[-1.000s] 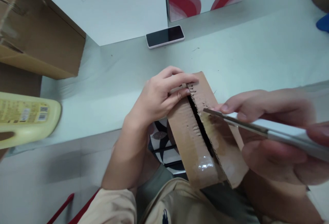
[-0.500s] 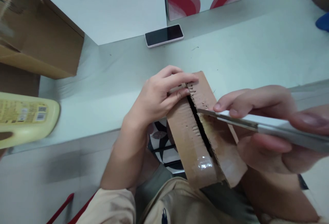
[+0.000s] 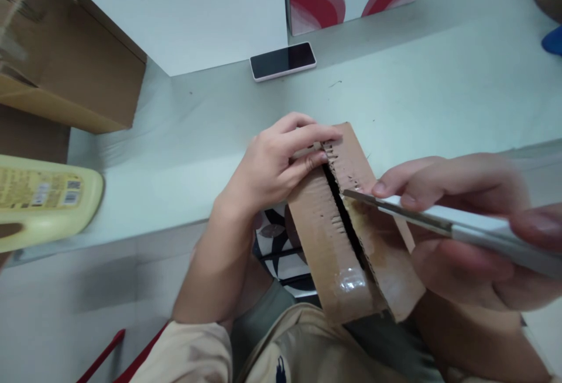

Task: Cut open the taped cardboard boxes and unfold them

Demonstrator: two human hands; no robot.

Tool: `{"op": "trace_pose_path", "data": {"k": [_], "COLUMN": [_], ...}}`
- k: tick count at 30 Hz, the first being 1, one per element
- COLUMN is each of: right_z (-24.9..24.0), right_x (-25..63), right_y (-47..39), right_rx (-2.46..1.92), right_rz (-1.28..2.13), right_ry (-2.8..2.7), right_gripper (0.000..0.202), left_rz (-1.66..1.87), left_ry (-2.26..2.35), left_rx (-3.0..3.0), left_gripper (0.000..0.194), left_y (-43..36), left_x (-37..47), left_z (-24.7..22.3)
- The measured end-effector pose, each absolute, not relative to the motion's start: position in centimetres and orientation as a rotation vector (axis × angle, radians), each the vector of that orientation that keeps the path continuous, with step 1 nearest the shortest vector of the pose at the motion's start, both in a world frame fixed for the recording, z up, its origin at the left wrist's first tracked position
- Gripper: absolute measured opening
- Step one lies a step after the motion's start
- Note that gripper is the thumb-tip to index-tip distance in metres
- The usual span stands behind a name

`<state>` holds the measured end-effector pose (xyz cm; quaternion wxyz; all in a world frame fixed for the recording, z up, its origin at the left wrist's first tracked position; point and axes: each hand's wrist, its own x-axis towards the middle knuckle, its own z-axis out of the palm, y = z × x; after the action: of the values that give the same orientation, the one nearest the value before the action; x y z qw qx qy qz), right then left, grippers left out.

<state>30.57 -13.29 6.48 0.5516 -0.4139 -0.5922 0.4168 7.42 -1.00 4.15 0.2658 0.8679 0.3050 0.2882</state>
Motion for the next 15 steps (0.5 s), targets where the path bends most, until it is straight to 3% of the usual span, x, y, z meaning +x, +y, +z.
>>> {"op": "trace_pose_path", "data": {"k": [10,15], "right_z": [6.7,5.8], "right_x": [29.9,29.1], "right_y": [-12.9,-12.8], "right_rx": [-0.990,-1.019], "right_rz": [1.023,0.996], "right_ry": [-1.386,-1.321], "right_gripper": [0.015,0.025], "left_rz": [0.779,0.771], "left_ry": [0.828,0.821], "left_rx": [2.362,2.354], "left_gripper": [0.038,0.038], "left_y": [-1.1,-1.0], "left_x": [7.5,7.5], "left_z": [4.4,4.4]}}
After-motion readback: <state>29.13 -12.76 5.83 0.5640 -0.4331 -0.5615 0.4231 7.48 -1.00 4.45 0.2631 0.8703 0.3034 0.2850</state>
